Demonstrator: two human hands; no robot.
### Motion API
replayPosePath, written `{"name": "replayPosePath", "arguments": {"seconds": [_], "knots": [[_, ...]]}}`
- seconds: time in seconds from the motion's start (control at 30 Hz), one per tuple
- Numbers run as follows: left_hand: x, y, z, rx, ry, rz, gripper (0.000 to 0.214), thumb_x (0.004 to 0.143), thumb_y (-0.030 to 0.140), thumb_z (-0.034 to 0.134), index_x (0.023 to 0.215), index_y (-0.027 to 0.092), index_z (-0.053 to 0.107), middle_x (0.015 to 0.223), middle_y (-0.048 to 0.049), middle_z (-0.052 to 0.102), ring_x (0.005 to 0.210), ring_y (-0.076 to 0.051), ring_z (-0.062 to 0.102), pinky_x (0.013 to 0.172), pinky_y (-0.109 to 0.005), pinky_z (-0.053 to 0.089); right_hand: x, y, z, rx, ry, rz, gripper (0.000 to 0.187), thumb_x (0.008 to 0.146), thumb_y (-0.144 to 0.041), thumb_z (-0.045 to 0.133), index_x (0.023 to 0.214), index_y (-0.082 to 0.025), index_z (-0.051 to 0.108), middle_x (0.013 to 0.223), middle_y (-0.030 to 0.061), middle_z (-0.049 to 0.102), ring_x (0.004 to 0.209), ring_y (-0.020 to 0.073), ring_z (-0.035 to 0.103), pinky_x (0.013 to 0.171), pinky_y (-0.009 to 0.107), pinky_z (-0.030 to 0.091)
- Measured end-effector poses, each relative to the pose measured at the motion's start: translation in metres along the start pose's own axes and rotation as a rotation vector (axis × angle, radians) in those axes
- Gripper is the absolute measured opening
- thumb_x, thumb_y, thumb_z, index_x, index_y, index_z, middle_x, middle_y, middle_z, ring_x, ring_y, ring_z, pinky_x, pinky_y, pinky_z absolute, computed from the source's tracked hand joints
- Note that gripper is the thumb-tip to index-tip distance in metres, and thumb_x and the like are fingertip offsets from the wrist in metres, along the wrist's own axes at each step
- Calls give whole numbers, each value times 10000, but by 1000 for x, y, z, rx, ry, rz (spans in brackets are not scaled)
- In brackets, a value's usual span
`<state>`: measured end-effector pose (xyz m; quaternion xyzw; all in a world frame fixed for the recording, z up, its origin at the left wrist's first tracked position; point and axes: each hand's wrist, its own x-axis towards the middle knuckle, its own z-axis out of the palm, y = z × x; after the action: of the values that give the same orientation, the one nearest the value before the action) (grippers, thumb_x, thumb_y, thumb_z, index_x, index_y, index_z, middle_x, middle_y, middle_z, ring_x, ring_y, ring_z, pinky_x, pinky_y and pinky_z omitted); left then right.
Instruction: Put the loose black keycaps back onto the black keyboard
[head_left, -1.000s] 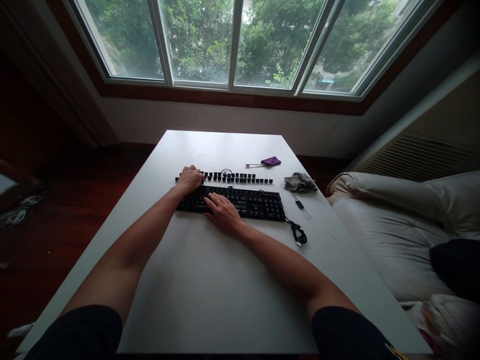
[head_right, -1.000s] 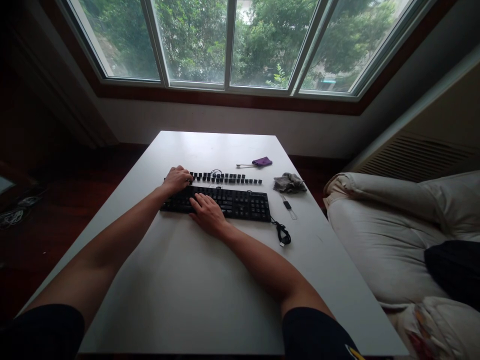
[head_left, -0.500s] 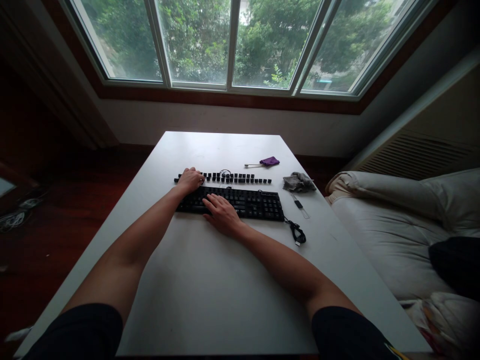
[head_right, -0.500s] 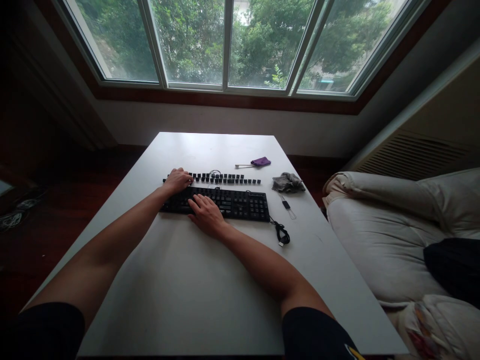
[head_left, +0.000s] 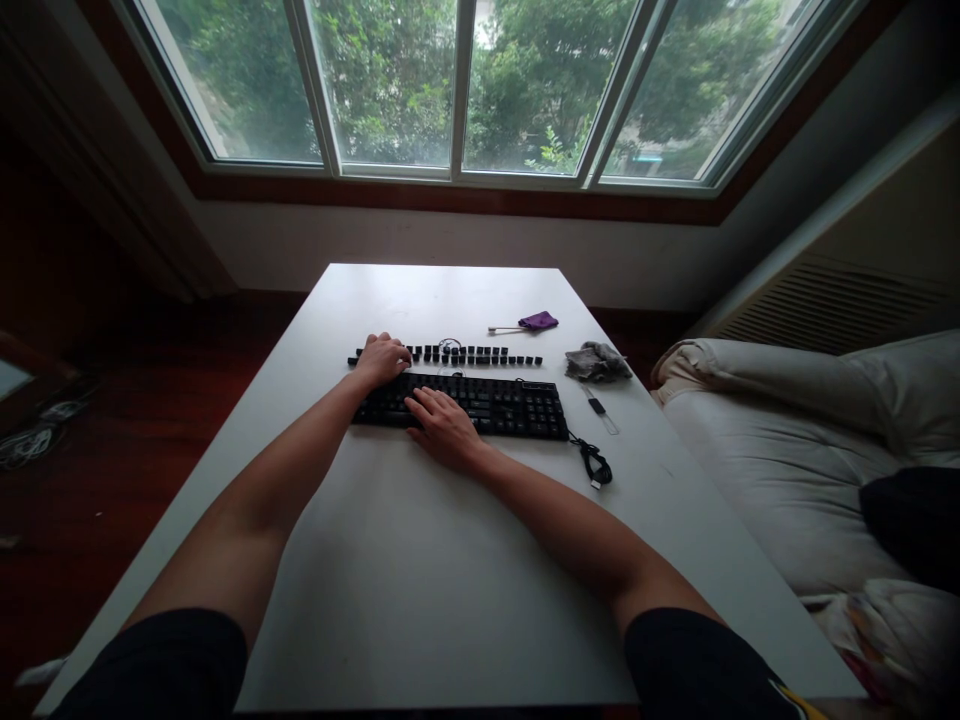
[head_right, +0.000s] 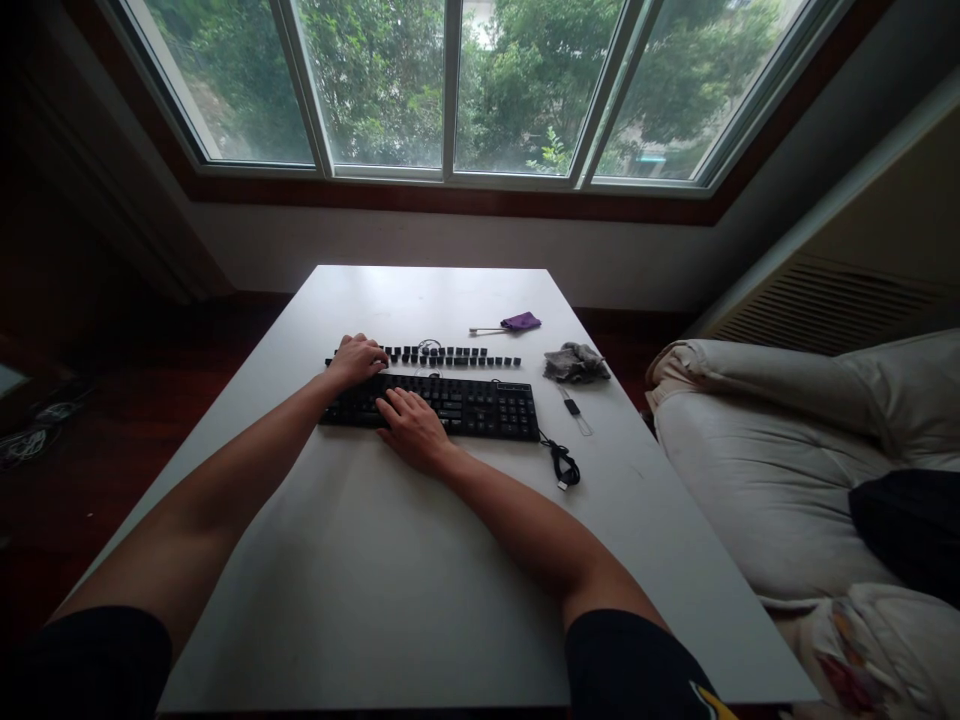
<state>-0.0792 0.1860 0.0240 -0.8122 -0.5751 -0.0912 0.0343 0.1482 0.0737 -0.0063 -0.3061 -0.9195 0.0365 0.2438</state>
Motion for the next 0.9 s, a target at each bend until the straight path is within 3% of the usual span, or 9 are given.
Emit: {"name": "replayPosePath", "arguments": {"seconds": [0.17, 0.33, 0.47, 0.63, 0.77, 0.9], "knots": [[-11, 8, -11, -170, 85, -52, 239, 883, 335, 599, 1044, 274, 765, 1026, -39, 768, 1026, -273, 612, 971, -438, 398, 1, 0, -3, 50, 57, 61, 478, 987, -350, 579, 1436, -190, 549, 1498, 145, 530, 1428, 271, 446, 1188, 456, 375], [-32, 13, -25, -384, 82, -87, 285, 868, 353, 606, 1100, 251, 737, 970, -24, 767, 905, -214, 660, 871, -341, 489, 2, 0, -6, 91, 121, 128, 418, 1002, -341, 541, 1390, -191, 584, 1445, 131, 577, 1361, 258, 514, 1147, 433, 428], [-44, 14, -28, -488, -41, -81, 297, 853, 342, 583, 1098, 263, 731, 942, 3, 766, 845, -186, 677, 802, -292, 508, 3, 0, -6, 131, 159, 157, 391, 1004, -338, 533, 1358, -187, 602, 1406, 120, 607, 1318, 247, 543, 1128, 410, 443], [-44, 13, -28, -462, -228, -66, 290, 822, 360, 570, 1002, 252, 771, 918, -6, 769, 823, -194, 686, 738, -265, 505, 3, -1, -5, 150, 173, 178, 379, 996, -325, 547, 1348, -199, 607, 1377, 115, 625, 1291, 248, 558, 1116, 413, 448], [-41, 16, -26, -418, -283, -66, 291, 817, 359, 562, 977, 248, 778, 911, -15, 768, 796, -195, 682, 714, -264, 501, 2, 0, -5, 151, 169, 176, 384, 994, -327, 549, 1352, -202, 604, 1374, 118, 628, 1281, 253, 566, 1112, 421, 449], [-40, 20, -24, -382, -263, -94, 284, 825, 364, 570, 981, 241, 773, 925, -30, 770, 827, -208, 684, 707, -268, 497, 2, 0, -6, 153, 164, 178, 385, 989, -327, 555, 1352, -207, 605, 1374, 114, 630, 1280, 258, 567, 1110, 424, 449]]}}
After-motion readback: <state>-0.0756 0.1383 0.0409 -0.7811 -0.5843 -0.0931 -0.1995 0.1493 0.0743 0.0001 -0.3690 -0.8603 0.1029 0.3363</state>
